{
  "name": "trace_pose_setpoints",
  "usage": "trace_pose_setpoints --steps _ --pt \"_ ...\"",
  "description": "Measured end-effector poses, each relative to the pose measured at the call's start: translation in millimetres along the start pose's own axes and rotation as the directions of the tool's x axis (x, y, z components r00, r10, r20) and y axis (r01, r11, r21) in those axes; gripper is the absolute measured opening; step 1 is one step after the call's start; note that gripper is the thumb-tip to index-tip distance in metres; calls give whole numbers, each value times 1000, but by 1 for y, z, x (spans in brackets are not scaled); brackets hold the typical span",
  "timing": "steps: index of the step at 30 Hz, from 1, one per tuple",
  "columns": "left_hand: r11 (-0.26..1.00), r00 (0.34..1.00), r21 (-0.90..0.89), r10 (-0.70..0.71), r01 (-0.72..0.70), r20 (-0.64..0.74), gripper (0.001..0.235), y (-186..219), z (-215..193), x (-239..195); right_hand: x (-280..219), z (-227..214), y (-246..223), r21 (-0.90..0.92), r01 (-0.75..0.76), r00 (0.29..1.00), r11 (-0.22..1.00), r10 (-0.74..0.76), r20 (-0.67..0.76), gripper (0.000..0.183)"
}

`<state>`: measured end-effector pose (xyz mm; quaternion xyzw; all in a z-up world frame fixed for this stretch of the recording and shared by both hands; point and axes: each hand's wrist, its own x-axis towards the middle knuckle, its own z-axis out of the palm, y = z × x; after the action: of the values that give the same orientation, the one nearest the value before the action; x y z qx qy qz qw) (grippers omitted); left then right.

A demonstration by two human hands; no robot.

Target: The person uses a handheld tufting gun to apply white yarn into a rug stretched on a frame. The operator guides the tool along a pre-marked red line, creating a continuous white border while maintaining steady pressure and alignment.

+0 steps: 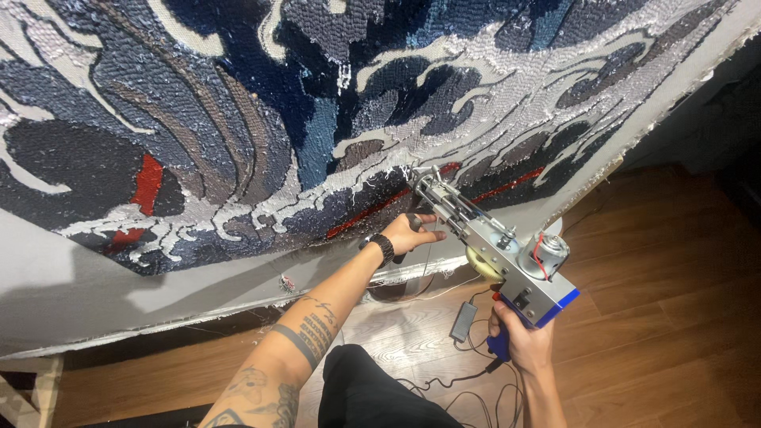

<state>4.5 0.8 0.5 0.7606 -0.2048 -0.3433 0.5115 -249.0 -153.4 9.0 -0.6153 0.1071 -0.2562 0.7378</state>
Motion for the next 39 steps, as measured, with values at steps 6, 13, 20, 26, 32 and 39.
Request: trace_pose_setpoints --steps 6,13,20,26,32,39 --pt "1000 1000 0 20 -20 -13 58 -3 -3 6 4 -1 10 77 -57 996 995 62 -61 11" --pt "994 998 -108 11 -17 -59 31 -16 -6 24 13 2 10 48 -39 998 998 41 -42 15" --pt "995 988 -61 -90 83 -126 65 -9 -17 30 18 23 0 -133 -48 999 990 45 -20 7" --pt "993 983 -38 -114 110 -147 56 -16 -27 43 19 42 -4 -210 9 999 978 -18 -38 4" --pt "993 985 0 -120 121 -127 55 -14 -41 42 17 48 9 -286 18 998 958 -35 -53 6" --pt "994 984 2 -106 108 -140 25 -10 -52 38 19 41 45 -426 50 973 903 -140 -181 50"
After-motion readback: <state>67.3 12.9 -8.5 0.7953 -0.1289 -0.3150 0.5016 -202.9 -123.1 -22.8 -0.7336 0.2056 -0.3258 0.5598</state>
